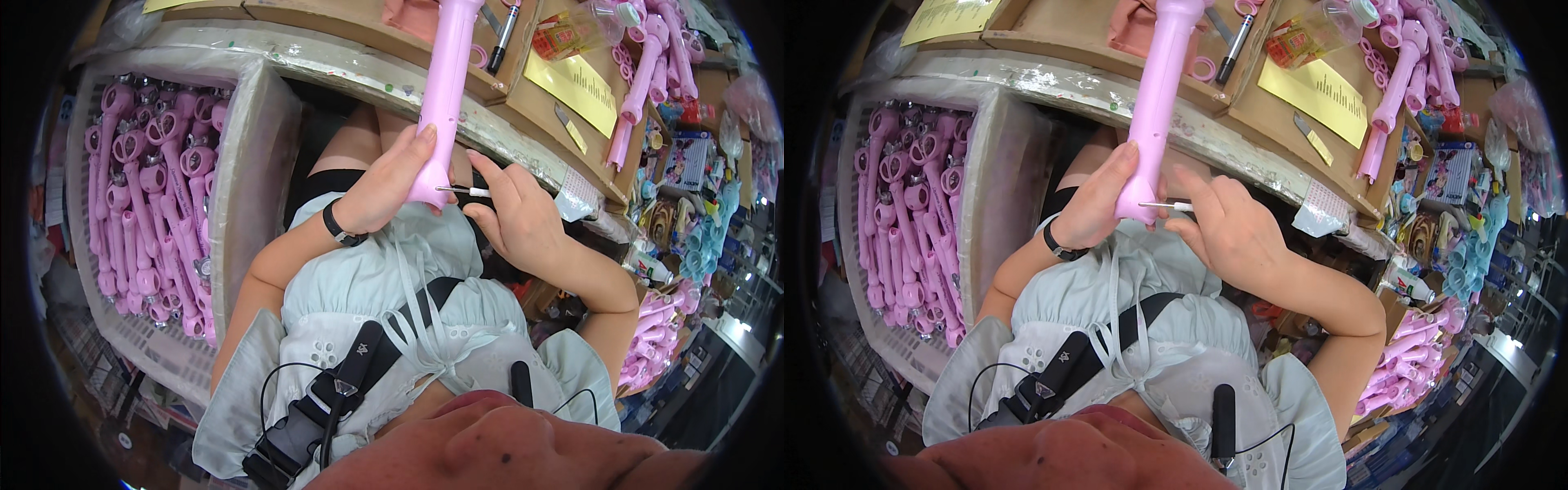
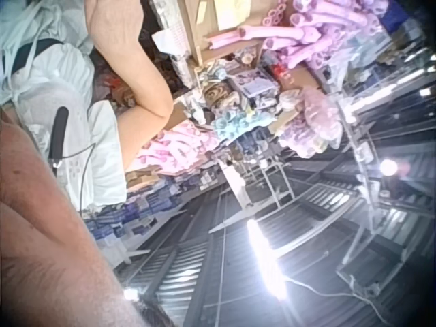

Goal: The person assembles pink bubble maker toys by inserting a small metal rod into the handle, attaching a bubble wand, and testing the device. They repeat this process for multiple units, using a small brush to clean the handle opening before inserting the rod.

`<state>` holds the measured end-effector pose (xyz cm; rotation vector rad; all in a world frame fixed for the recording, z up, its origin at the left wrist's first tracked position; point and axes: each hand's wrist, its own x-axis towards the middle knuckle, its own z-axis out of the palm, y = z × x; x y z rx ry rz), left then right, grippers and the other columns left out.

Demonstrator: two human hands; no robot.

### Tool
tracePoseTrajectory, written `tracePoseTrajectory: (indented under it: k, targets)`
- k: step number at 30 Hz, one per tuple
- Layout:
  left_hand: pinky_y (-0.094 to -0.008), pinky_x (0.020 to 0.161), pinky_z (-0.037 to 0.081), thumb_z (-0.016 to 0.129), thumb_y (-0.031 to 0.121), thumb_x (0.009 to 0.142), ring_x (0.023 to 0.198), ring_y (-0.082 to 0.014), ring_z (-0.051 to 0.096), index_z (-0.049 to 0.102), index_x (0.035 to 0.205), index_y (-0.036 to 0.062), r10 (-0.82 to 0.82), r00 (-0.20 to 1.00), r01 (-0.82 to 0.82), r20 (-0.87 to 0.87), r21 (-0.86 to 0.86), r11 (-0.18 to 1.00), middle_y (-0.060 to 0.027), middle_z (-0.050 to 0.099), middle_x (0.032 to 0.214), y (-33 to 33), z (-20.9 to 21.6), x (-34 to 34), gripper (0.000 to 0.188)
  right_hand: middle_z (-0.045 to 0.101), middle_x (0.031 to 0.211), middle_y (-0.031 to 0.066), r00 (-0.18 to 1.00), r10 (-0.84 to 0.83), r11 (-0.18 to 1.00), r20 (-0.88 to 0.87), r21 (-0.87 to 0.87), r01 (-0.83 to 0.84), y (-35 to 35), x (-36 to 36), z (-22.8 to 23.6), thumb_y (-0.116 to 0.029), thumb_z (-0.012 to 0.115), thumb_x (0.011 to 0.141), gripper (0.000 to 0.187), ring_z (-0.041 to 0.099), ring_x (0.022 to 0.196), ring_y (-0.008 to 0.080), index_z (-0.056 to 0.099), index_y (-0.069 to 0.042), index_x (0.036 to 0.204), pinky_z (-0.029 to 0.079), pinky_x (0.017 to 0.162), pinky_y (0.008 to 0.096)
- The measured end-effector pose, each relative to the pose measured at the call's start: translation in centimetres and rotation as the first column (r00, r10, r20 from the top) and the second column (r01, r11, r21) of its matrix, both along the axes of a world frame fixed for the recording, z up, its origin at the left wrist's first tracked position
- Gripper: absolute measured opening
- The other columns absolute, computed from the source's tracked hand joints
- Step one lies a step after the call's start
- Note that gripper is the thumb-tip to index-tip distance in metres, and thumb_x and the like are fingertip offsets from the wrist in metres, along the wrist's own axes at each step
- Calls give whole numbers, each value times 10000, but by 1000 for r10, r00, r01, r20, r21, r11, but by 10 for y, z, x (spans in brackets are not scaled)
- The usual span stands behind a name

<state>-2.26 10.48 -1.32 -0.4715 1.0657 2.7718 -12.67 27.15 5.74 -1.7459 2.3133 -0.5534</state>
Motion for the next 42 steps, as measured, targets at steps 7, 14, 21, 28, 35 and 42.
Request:
tracePoseTrajectory:
  k: [7,14,21,28,35,42]
  targets:
    - [-291,626,512,380,340,991,761,-155,586,371,1185,23,25,1000,-24,11,-108,994,-105,573,893,6,1,0,372,553,687,81,760,-84,987,644,159,-26,0,-21,-5,-181,605,868,120,559,660,259,680,-87,864,457,571,333]
    - [-282,644,507,383,299,994,760,-146,582,371,1189,25,37,999,-37,-5,-97,995,-97,574,901,6,0,0,336,456,603,35,990,128,963,-56,-233,-137,-2,-13,-17,-176,696,768,172,474,514,181,666,-81,908,385,470,307]
    - [-320,733,531,396,283,992,808,-156,592,349,1214,32,30,1000,-30,0,-84,996,-99,565,918,11,-1,-2,338,397,619,39,977,-45,974,-207,-226,-3,0,1,-26,-419,810,570,464,424,512,190,501,-84,658,346,446,295]
    - [-323,750,532,388,277,996,819,-160,591,327,1220,30,4,1000,-7,-31,-121,993,-103,556,931,13,-3,-4,340,406,632,49,977,-110,955,-181,-293,54,-1,6,-35,-352,830,553,468,419,522,208,455,-82,628,363,455,295]
    - [-320,763,528,385,271,995,831,-162,583,314,1221,33,-17,999,13,-34,-99,995,-107,548,950,14,-4,-6,336,417,635,52,975,-155,939,-161,-330,95,2,8,-42,-294,821,544,443,425,527,207,436,-87,615,371,445,295]
    - [-303,713,509,446,226,971,831,-152,574,327,1211,45,-21,1000,21,-15,-35,999,-100,551,950,8,-6,-3,323,454,683,73,996,-81,970,33,-228,86,7,3,-36,-231,778,651,311,474,591,242,534,-58,734,397,495,316]
